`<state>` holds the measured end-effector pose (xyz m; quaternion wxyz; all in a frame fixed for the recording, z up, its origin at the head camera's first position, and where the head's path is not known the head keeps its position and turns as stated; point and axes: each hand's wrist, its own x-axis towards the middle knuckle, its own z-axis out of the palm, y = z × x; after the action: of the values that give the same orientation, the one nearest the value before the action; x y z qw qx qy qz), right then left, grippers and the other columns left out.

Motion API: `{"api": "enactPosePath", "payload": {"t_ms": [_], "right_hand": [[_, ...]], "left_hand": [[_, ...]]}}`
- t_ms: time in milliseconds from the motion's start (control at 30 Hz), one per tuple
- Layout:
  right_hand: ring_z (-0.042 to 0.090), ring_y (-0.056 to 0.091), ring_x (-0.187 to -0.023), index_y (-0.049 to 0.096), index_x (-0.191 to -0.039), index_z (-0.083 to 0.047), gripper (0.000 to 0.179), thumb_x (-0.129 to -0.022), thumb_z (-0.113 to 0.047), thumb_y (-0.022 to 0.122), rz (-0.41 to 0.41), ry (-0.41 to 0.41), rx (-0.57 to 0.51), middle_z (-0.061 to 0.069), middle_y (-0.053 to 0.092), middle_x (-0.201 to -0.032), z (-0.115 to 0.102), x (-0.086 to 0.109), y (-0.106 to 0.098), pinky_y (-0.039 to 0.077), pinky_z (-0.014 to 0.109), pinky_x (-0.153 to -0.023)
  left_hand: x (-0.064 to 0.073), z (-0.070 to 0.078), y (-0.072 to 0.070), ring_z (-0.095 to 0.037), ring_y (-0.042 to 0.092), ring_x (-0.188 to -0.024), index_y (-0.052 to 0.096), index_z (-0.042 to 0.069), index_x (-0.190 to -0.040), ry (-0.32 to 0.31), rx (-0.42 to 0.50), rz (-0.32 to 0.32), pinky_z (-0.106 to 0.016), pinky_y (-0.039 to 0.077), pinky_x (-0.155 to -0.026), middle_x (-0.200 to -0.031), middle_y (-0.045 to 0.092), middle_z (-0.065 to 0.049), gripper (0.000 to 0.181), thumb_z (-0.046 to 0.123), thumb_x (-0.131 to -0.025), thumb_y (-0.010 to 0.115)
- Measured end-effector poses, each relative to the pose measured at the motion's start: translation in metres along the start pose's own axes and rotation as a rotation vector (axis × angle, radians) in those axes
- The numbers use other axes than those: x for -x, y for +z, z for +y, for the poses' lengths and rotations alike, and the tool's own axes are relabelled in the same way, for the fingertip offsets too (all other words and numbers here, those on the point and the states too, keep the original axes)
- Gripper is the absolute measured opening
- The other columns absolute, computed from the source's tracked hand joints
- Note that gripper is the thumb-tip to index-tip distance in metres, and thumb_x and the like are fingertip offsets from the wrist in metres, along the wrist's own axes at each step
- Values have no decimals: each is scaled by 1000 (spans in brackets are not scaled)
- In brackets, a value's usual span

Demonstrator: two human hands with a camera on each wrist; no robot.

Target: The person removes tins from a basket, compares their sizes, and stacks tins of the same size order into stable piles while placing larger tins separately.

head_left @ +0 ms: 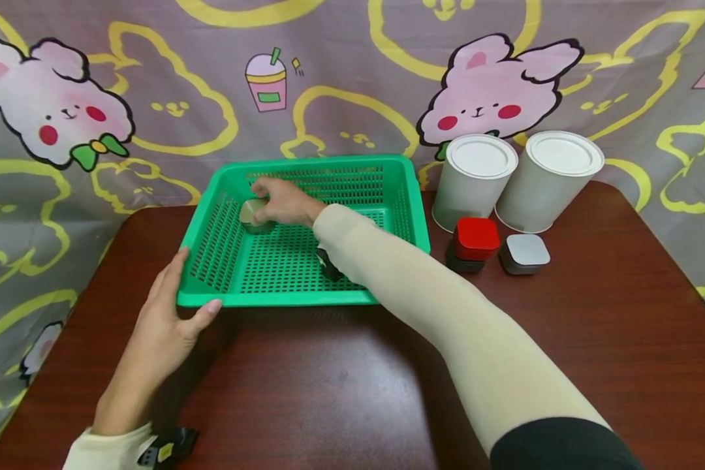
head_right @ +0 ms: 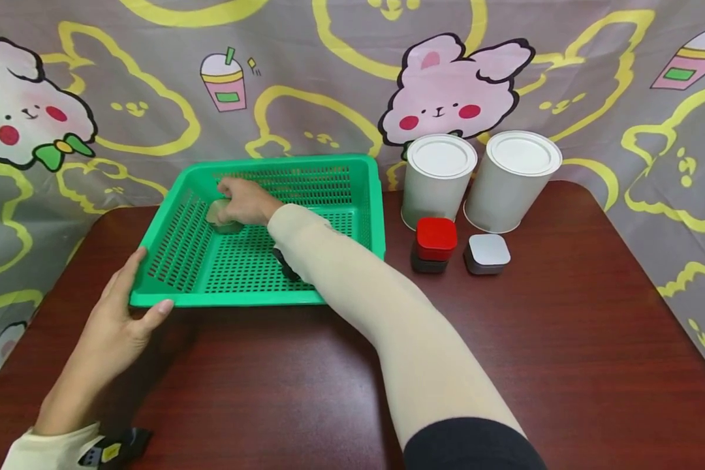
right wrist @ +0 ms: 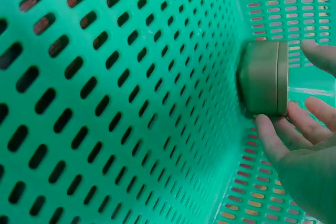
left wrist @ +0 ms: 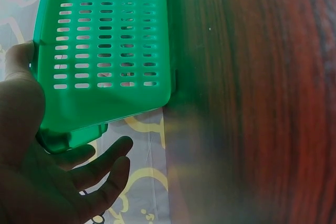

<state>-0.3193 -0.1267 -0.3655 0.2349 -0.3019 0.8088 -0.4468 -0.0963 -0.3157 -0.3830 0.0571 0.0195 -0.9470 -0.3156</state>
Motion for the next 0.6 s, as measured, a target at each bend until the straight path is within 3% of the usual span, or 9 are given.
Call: {"api": "enactPosePath", "payload": {"t_ms": [200, 400, 600], "right_hand": [[24, 49, -142, 40, -159, -7, 72, -96, -11, 72, -10, 23, 34, 13, 44, -162, 0, -4, 4, 47, 30, -108], [21, 56, -115, 40, -158, -6, 70, -97, -14, 73, -18, 41, 113, 13, 53, -150, -1, -8, 10, 47, 26, -86], [19, 56, -109, 41, -158, -8, 69, -98, -14, 74, -13, 81, 150, 11, 56, -146, -1, -11, 11, 47, 26, -83]], "left_hand": [[-1, -1, -1, -55, 32, -143, 4, 17, -171, -6, -12, -7, -79, 32, -105, -170, 18, -30, 101, 25, -99, 75], [1, -2, -1, -55, 32, -144, 4, 17, -171, -11, -13, -4, -79, 32, -105, -169, 18, -30, 102, 25, -99, 75], [-1, -3, 1, -56, 31, -145, 2, 19, -171, -8, -2, -9, -79, 31, -105, -170, 17, -30, 102, 26, -99, 75]]}}
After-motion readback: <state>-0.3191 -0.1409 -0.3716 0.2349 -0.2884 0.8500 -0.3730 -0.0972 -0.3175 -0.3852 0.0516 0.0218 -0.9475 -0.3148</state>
